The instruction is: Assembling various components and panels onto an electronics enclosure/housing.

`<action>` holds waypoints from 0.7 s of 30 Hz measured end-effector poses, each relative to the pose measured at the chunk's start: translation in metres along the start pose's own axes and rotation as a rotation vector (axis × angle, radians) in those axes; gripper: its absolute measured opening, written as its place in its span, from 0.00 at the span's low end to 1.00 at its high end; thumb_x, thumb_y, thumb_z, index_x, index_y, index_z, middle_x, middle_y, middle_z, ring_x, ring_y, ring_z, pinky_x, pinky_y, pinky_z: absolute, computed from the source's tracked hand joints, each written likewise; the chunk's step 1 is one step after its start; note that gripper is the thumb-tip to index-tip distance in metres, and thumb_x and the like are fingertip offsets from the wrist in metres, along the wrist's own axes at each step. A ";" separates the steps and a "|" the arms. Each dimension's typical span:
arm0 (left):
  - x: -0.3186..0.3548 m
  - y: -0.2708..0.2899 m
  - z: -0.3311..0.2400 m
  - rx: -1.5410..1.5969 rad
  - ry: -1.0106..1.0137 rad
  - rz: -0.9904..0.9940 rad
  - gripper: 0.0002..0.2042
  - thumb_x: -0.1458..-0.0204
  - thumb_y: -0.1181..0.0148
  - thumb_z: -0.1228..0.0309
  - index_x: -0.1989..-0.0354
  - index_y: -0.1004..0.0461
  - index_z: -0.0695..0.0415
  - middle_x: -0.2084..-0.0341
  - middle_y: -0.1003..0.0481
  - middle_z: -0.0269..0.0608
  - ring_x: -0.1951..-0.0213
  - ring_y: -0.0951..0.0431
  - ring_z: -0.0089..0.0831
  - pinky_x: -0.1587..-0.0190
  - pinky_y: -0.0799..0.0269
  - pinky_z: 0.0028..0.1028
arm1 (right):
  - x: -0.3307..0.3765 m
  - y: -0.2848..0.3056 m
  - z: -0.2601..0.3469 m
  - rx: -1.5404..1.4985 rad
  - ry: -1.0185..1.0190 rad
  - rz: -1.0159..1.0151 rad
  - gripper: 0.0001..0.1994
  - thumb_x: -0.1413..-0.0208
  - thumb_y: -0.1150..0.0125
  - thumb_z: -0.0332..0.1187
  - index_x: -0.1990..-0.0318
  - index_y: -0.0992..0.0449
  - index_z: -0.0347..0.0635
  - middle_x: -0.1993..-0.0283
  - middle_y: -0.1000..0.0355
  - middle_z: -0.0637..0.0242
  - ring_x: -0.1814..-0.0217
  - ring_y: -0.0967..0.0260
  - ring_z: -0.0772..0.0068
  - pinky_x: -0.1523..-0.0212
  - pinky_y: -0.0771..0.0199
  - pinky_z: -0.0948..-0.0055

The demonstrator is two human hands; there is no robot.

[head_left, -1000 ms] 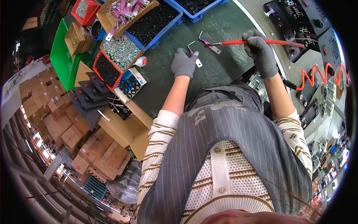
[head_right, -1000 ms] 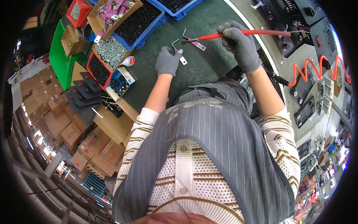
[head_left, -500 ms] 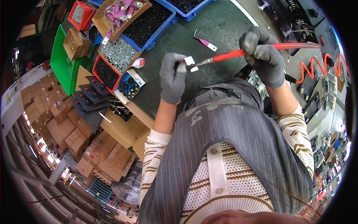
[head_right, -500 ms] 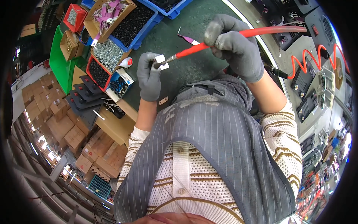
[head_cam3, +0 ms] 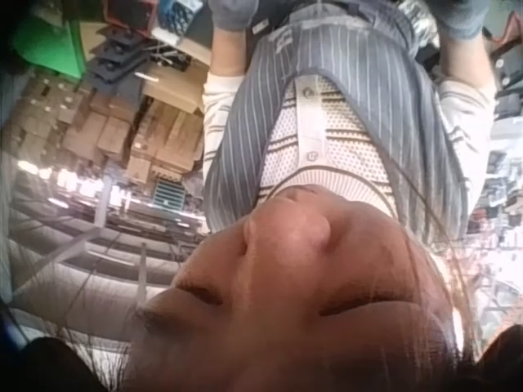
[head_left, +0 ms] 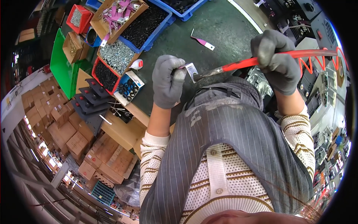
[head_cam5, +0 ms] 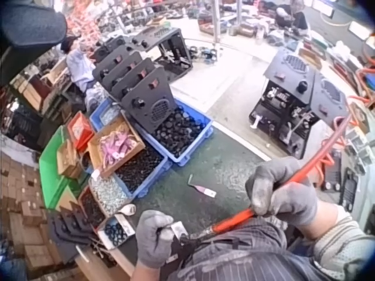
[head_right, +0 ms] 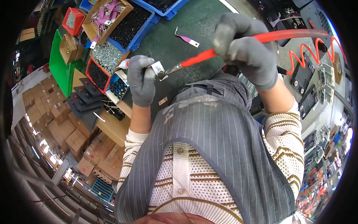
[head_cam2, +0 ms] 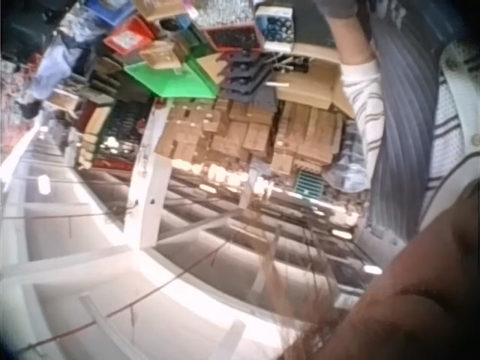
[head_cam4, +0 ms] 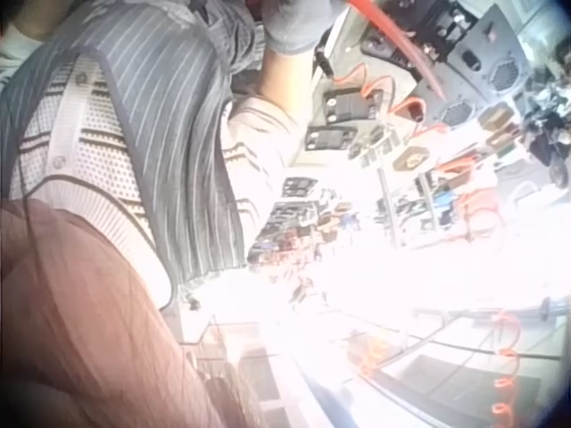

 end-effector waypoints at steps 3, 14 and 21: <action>-0.002 0.000 -0.005 0.060 0.034 -0.001 0.07 0.55 0.47 0.77 0.66 0.31 0.60 0.70 0.32 0.43 0.69 0.30 0.34 0.65 0.33 0.27 | 0.002 0.003 -0.003 0.025 -0.037 0.040 0.07 0.67 0.50 0.32 0.82 0.32 0.36 0.82 0.38 0.69 0.80 0.44 0.80 0.80 0.45 0.80; -0.015 -0.007 -0.002 -0.095 -0.075 0.017 0.07 0.55 0.46 0.78 0.66 0.31 0.60 0.70 0.32 0.43 0.70 0.30 0.35 0.67 0.33 0.28 | -0.002 0.011 0.000 0.029 0.068 0.067 0.06 0.66 0.52 0.30 0.82 0.33 0.36 0.81 0.38 0.69 0.79 0.43 0.79 0.78 0.44 0.79; -0.015 -0.023 0.028 0.038 0.310 -0.101 0.06 0.51 0.49 0.75 0.65 0.32 0.61 0.70 0.32 0.41 0.70 0.31 0.31 0.64 0.34 0.27 | 0.002 0.039 -0.031 0.203 -0.034 -0.061 0.07 0.60 0.53 0.28 0.77 0.30 0.35 0.80 0.38 0.73 0.79 0.48 0.86 0.79 0.48 0.82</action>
Point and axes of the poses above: each hand's wrist, its own x-axis away from the middle knuckle, its own y-axis out of the back of the hand, z = x × y, the point moved 1 cm from there along -x, towards the middle knuckle
